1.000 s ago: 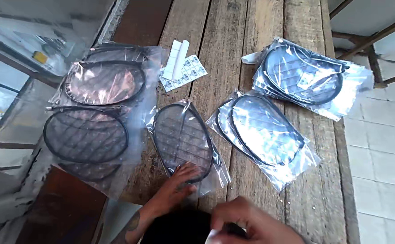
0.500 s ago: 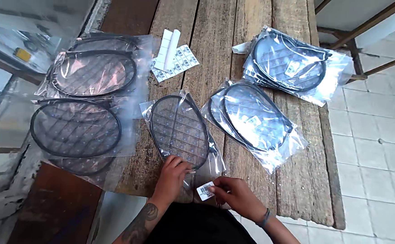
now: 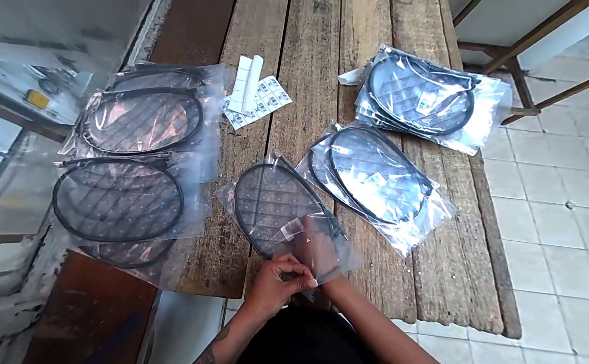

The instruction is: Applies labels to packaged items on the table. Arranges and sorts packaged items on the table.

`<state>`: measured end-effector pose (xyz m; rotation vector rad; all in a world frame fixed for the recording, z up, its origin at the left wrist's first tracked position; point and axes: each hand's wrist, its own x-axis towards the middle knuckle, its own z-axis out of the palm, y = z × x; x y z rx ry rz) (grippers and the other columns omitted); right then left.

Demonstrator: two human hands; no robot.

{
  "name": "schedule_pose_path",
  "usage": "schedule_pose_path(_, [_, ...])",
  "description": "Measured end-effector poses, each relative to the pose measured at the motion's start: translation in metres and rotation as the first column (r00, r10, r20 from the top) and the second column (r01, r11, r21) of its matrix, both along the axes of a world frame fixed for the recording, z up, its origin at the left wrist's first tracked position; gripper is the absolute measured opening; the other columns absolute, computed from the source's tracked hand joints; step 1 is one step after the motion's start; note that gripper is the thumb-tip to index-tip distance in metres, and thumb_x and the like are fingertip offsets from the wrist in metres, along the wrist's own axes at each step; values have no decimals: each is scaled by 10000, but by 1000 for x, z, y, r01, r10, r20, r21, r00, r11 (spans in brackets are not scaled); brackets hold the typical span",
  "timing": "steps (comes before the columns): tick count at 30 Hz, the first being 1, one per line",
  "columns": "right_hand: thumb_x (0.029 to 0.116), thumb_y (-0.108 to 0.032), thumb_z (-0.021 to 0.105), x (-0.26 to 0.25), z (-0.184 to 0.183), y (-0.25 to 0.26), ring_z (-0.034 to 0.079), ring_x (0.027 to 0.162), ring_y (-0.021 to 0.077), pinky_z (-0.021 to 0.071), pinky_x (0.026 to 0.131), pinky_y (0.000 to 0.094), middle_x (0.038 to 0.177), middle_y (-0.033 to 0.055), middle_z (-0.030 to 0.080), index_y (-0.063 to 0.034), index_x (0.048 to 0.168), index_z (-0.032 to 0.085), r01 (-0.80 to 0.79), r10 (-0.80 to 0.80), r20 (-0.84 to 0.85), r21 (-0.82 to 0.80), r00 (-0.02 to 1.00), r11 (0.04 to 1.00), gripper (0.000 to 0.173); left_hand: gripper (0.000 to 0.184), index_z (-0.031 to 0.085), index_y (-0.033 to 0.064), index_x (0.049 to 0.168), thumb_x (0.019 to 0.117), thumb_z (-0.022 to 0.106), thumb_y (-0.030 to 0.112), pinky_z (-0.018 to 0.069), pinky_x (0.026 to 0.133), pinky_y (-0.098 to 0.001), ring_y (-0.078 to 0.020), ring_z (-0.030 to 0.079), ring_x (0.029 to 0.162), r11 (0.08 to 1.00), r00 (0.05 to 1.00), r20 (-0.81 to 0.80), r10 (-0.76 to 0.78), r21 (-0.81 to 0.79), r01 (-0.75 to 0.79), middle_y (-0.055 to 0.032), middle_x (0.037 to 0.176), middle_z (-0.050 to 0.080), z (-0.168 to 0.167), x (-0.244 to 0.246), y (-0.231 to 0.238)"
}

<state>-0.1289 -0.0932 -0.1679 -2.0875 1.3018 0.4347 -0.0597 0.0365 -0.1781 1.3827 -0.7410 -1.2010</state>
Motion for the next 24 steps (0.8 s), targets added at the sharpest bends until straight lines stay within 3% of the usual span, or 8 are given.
schedule_pose_path(5, [1059, -404, 502, 1, -7, 0, 713, 937, 412, 549, 809, 584, 968, 199, 726, -132, 1406, 534, 2, -3, 40, 41, 999, 999, 441, 150, 809, 132, 868, 847, 822, 279, 449, 963, -257, -41, 598, 1020, 995, 994, 63, -89, -41, 92, 78, 913, 713, -2, 9, 2])
schedule_pose_path(7, [1067, -399, 489, 3, -3, 2, 710, 928, 408, 542, 801, 587, 954, 192, 727, -124, 1405, 546, -51, 50, 39, 14, 998, 999, 439, 184, 793, 108, 878, 879, 792, 293, 547, 937, -281, -66, 667, 1013, 994, 949, 315, -29, -94, 61, 32, 948, 738, 1, 32, 6])
schedule_pose_path(10, [1058, -357, 495, 4, 5, 8, 719, 878, 423, 555, 771, 588, 897, 193, 725, -68, 1469, 462, -121, 119, -26, -76, 993, 990, 503, 492, 718, 180, 1266, 947, 621, 543, 389, 1162, -504, -227, 491, 1403, 999, 499, 866, -43, 44, 9, 3, 1414, 622, -15, 86, 14])
schedule_pose_path(13, [984, -382, 631, -24, -9, 19, 729, 774, 374, 585, 707, 536, 871, 171, 731, -3, 1502, 441, -126, 193, 204, -303, 960, 945, 669, 833, 386, 236, 1598, 949, 389, 758, 145, 1240, -634, -291, 156, 1582, 965, 207, 942, -263, 260, 45, -33, 1704, 234, -37, 101, 16])
schedule_pose_path(15, [935, -261, 693, -60, -39, 21, 733, 802, 280, 619, 721, 429, 956, 141, 735, -33, 1326, 650, -124, 468, 432, -619, 771, 775, 454, 834, 346, 270, 1616, 954, 333, 777, 139, 1239, -641, -267, 154, 1584, 963, 169, 948, -269, 266, 38, -18, 1712, 209, -42, 99, 17])
schedule_pose_path(18, [1050, -300, 546, -77, -55, 20, 579, 1336, 228, 429, 1147, 491, 1412, 70, 635, -206, 1401, 617, -348, 714, 379, -678, 589, 647, 370, 814, 356, 295, 1611, 959, 316, 781, 136, 1241, -635, -273, 166, 1581, 969, 184, 951, -247, 247, 21, 1, 1709, 222, -45, 96, 17])
schedule_pose_path(21, [1049, -527, 433, -46, -56, 14, 413, 1484, 205, 263, 1217, 587, 1587, 45, 471, -161, 1514, 512, -417, 640, 281, -562, 716, 714, 597, 823, 358, 283, 1610, 958, 318, 783, 118, 1249, -632, -271, 130, 1588, 962, 190, 943, -272, 267, 50, -2, 1715, 197, -43, 100, 20])
schedule_pose_path(24, [1083, -409, 398, -54, -42, 15, 549, 1380, 210, 315, 1212, 582, 1466, 65, 601, -72, 1431, 601, -145, 429, 469, -527, 772, 837, 525, 763, 384, 280, 1598, 982, 360, 730, 150, 1244, -635, -295, 158, 1581, 947, 213, 923, -321, 308, 93, -33, 1707, 226, -37, 101, 22])
